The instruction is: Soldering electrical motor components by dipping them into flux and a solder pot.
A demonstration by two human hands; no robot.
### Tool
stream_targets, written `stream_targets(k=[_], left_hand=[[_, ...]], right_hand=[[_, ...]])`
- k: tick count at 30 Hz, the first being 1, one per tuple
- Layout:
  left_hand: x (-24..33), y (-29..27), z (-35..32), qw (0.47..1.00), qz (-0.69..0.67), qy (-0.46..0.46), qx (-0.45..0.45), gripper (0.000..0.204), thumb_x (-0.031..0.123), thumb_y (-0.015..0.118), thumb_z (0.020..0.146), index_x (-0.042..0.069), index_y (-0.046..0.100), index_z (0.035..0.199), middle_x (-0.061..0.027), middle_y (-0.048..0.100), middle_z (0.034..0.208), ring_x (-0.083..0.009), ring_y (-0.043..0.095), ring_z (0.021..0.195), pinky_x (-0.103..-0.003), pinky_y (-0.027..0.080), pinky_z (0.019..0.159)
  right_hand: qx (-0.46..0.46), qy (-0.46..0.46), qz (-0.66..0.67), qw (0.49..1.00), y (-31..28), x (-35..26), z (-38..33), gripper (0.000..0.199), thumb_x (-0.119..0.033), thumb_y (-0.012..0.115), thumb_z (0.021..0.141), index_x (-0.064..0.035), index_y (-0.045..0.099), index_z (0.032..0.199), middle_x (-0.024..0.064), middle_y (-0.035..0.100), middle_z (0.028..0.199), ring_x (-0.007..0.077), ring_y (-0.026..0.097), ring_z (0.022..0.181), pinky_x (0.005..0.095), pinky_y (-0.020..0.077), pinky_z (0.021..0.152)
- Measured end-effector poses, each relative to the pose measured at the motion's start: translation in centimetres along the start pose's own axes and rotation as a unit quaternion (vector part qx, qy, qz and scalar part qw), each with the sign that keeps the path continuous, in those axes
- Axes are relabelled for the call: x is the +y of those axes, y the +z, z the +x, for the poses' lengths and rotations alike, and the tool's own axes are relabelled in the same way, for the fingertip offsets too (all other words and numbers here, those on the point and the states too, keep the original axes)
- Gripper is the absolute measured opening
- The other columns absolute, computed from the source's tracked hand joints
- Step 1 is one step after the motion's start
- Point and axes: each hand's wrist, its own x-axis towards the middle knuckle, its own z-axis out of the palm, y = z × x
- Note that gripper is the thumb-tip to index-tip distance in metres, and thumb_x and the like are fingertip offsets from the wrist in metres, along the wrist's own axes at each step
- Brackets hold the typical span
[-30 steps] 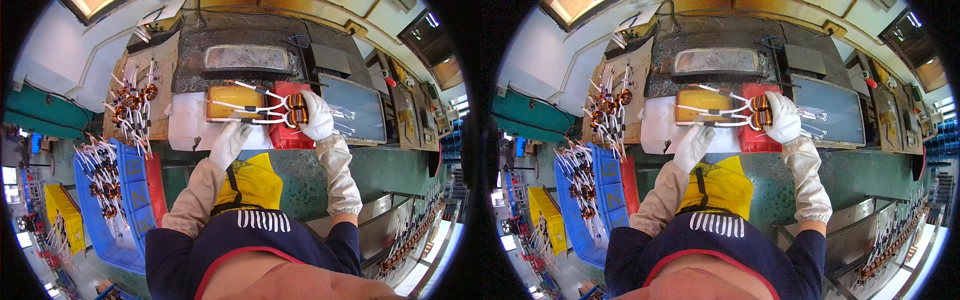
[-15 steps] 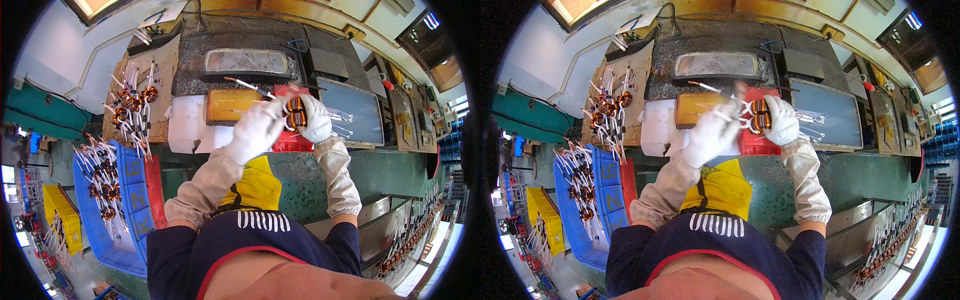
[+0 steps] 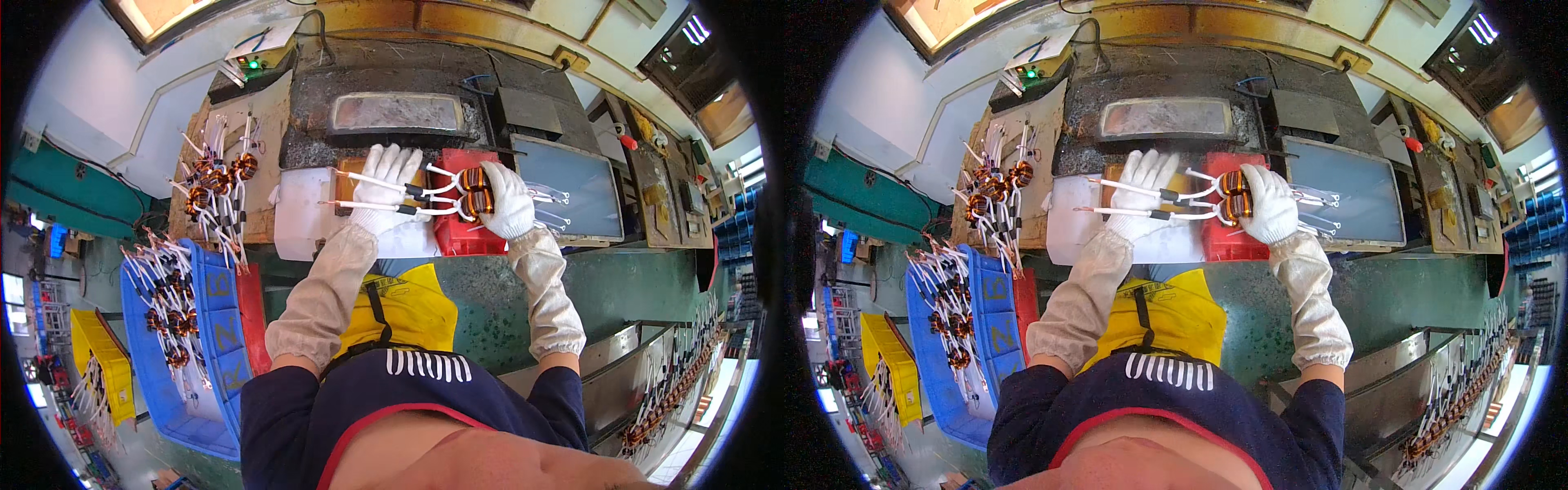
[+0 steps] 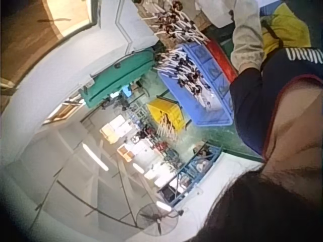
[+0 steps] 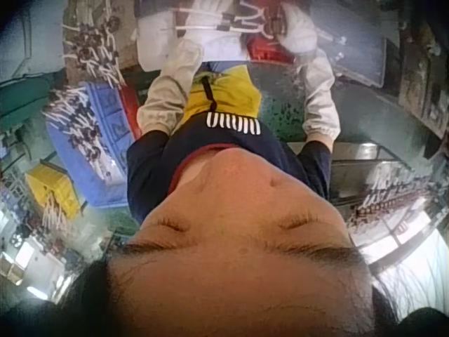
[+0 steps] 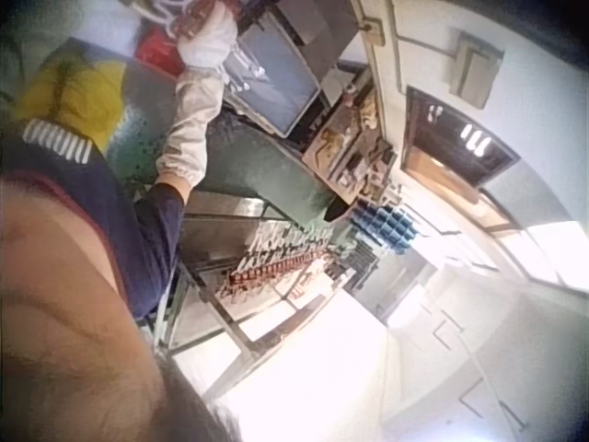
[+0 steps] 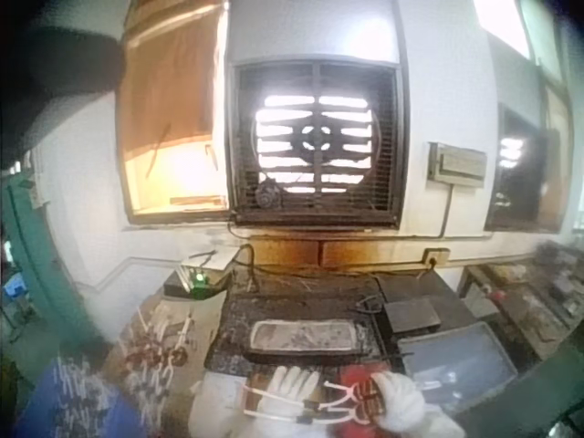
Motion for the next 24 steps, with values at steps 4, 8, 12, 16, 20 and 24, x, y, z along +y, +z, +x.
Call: stream_targets(k=[4,8,12,16,20,24], left_hand=[[1.2,-0.3,0.1,0.977,-0.009,-0.126,-0.174,0.109,0.06,0.074,0.063,0.002,0.03,0.145,-0.0223,0.051,0.133,-0.0392,0.041,0.131,-0.042,0.021,0.117],[1.4,-0.7,-0.2,0.914,-0.112,-0.204,-0.333,0.116,0.063,0.075,0.063,-0.002,0.026,0.146,-0.0293,0.044,0.138,-0.0377,0.031,0.139,-0.041,0.018,0.118],[1.5,-0.6,-1.5,0.975,-0.094,-0.145,-0.143,0.115,0.059,0.079,0.06,-0.001,0.03,0.145,-0.0271,0.039,0.142,-0.0381,0.034,0.136,-0.044,0.022,0.116],[3.8,0.7,-3.7,0.975,-0.122,-0.176,0.058,0.093,0.051,0.077,0.073,0.002,0.039,0.141,-0.0201,0.052,0.128,-0.0303,0.049,0.12,-0.042,0.037,0.105],[4.0,3.2,-3.5,0.612,-0.672,-0.391,0.147,0.06,0.052,0.046,0.098,0.0,0.057,0.125,-0.0064,0.064,0.099,-0.01,0.058,0.087,-0.025,0.048,0.081],[2.1,4.6,-2.5,0.546,-0.669,-0.495,0.097,0.056,0.06,0.045,0.094,0.007,0.062,0.1,-0.0098,0.066,0.089,-0.0167,0.061,0.073,-0.036,0.055,0.071]], right_hand=[[-0.004,0.012,-0.002,1.0,-0.1,-0.1,-0.2,0.082,-0.012,0.077,0.056,-0.006,0.045,0.131,0.0191,0.054,0.121,0.037,0.053,0.11,0.0451,0.04,0.101],[-0.008,0.015,-0.007,1.0,-0.1,-0.2,-0.1,0.081,-0.011,0.077,0.056,-0.0067,0.045,0.131,0.0186,0.054,0.121,0.0367,0.053,0.111,0.0451,0.0398,0.101],[-0.015,0.022,-0.002,1.0,-0.2,-0.4,-0.1,0.081,-0.006,0.073,0.057,-0.0056,0.044,0.132,0.021,0.053,0.124,0.0391,0.051,0.117,0.0449,0.0404,0.102],[-0.01,0.021,-0.008,1.0,-0.2,-0.4,-0.1,0.082,-0.007,0.073,0.057,-0.0052,0.043,0.133,0.0213,0.053,0.124,0.0393,0.05,0.117,0.0452,0.0404,0.102],[-0.017,0.023,-0.002,1.0,-0.2,-0.3,-0.2,0.082,-0.008,0.074,0.057,-0.0057,0.044,0.133,0.0214,0.052,0.125,0.0398,0.05,0.118,0.0455,0.0398,0.103],[-0.016,0.027,-0.007,0.999,-0.2,-0.4,-0.2,0.083,-0.008,0.074,0.057,-0.006,0.043,0.134,0.0217,0.052,0.127,0.0398,0.049,0.12,0.0456,0.039,0.104]])
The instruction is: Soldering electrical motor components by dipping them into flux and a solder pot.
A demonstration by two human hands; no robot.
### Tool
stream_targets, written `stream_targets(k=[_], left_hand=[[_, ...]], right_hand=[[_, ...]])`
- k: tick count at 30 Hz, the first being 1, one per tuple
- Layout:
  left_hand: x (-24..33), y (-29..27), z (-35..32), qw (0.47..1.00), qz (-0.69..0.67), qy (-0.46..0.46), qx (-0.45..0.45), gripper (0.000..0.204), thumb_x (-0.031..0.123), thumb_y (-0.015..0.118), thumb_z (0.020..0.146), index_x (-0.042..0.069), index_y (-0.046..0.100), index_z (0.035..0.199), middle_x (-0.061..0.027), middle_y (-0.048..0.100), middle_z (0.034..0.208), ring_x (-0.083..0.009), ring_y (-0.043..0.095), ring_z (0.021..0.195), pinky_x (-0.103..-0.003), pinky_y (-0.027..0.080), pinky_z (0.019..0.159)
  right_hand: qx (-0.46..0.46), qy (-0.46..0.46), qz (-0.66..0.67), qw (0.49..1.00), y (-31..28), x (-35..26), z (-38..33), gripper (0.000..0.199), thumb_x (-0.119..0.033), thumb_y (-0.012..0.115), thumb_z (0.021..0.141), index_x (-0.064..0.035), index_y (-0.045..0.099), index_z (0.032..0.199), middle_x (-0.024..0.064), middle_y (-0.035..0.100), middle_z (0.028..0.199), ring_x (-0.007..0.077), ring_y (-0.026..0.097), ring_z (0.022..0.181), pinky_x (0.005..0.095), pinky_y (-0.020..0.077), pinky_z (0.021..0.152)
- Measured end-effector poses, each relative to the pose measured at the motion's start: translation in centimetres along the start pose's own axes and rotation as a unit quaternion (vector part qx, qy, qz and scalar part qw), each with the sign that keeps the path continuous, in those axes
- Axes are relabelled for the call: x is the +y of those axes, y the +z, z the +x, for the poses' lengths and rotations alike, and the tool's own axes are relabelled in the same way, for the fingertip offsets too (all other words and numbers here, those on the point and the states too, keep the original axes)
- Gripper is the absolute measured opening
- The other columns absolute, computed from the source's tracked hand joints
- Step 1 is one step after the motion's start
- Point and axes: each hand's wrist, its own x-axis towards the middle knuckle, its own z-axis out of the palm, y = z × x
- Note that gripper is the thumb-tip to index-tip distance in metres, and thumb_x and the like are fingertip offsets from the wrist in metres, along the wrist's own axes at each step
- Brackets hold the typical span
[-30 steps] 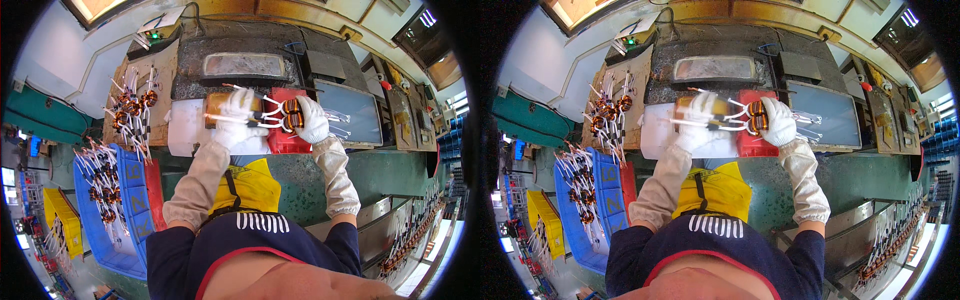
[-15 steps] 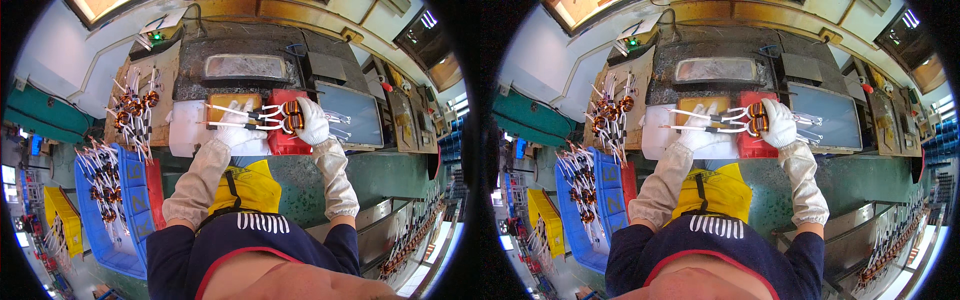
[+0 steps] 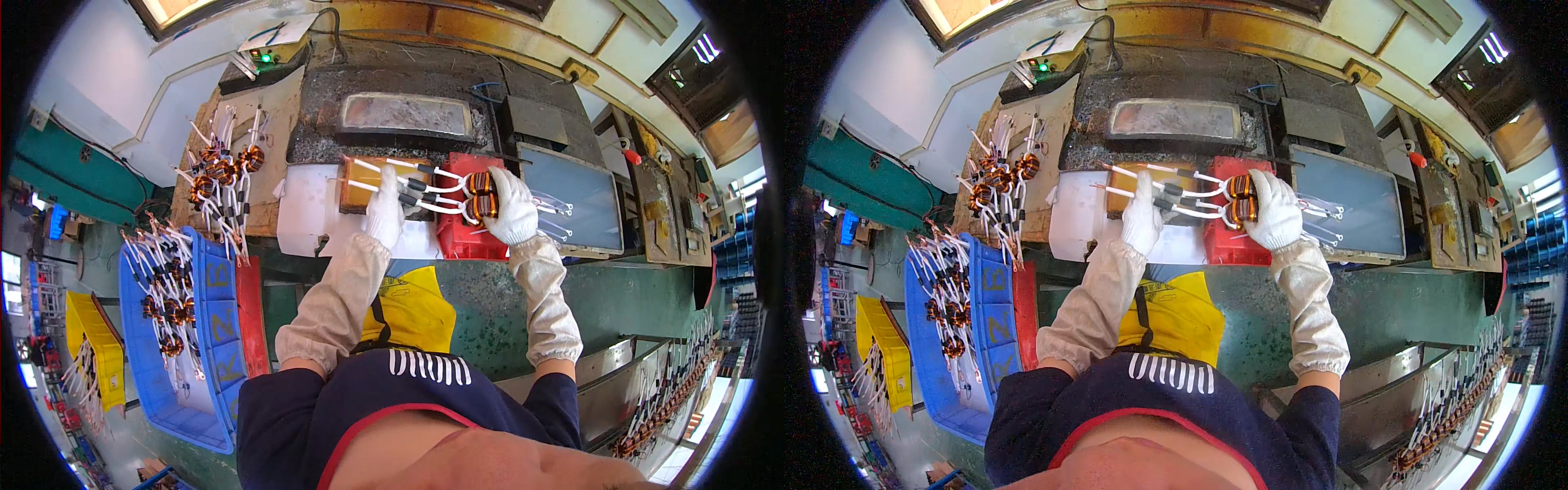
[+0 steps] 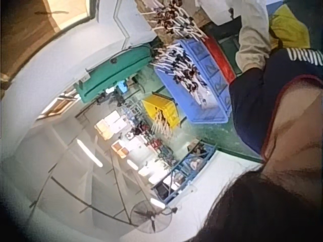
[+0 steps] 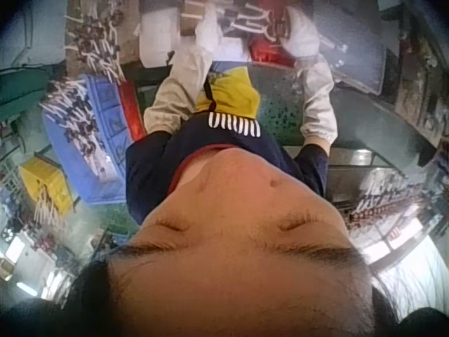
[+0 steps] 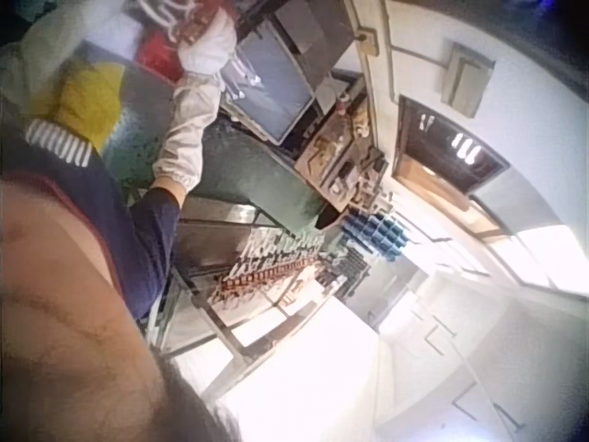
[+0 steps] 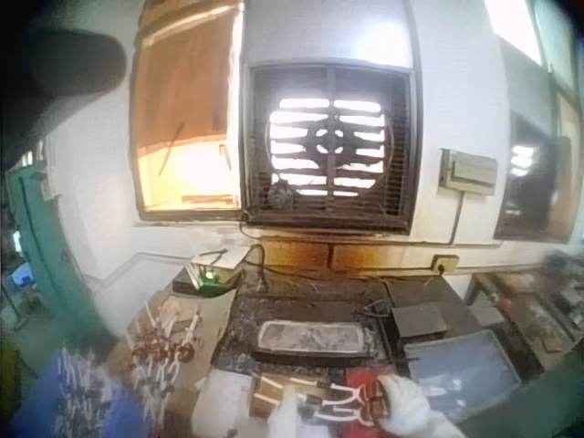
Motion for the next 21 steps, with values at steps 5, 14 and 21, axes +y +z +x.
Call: stream_targets(k=[5,14,21], left_hand=[[-0.1,-0.1,0.7,0.982,-0.176,-0.074,0.009,0.05,0.057,0.047,0.094,0.008,0.059,0.091,-0.0117,0.065,0.087,-0.0228,0.061,0.077,-0.044,0.052,0.073],[1.1,0.3,-8.8,0.912,0.327,0.132,-0.208,0.026,0.035,0.066,0.088,0.011,0.063,0.1,-0.0038,0.062,0.1,-0.0186,0.06,0.089,-0.032,0.05,0.08],[2.1,6.4,-3.2,0.55,0.626,0.55,-0.049,0.029,0.017,0.063,0.076,0.004,0.06,0.101,-0.0101,0.058,0.109,-0.0276,0.054,0.108,-0.044,0.043,0.099]], right_hand=[[0.004,0.017,0.006,1.0,0.0,-0.2,0.1,0.082,-0.008,0.075,0.058,-0.0057,0.043,0.134,0.0221,0.051,0.127,0.0399,0.049,0.12,0.0457,0.0388,0.104],[0.008,0.006,-0.017,1.0,0.3,0.1,0.1,0.083,-0.011,0.076,0.057,-0.0063,0.044,0.133,0.0202,0.053,0.123,0.0387,0.052,0.115,0.0451,0.0402,0.102],[0.003,0.006,-0.017,1.0,0.2,-0.1,-0.2,0.083,-0.009,0.074,0.058,-0.0058,0.043,0.135,0.0213,0.052,0.126,0.0396,0.05,0.118,0.0454,0.0403,0.102]])
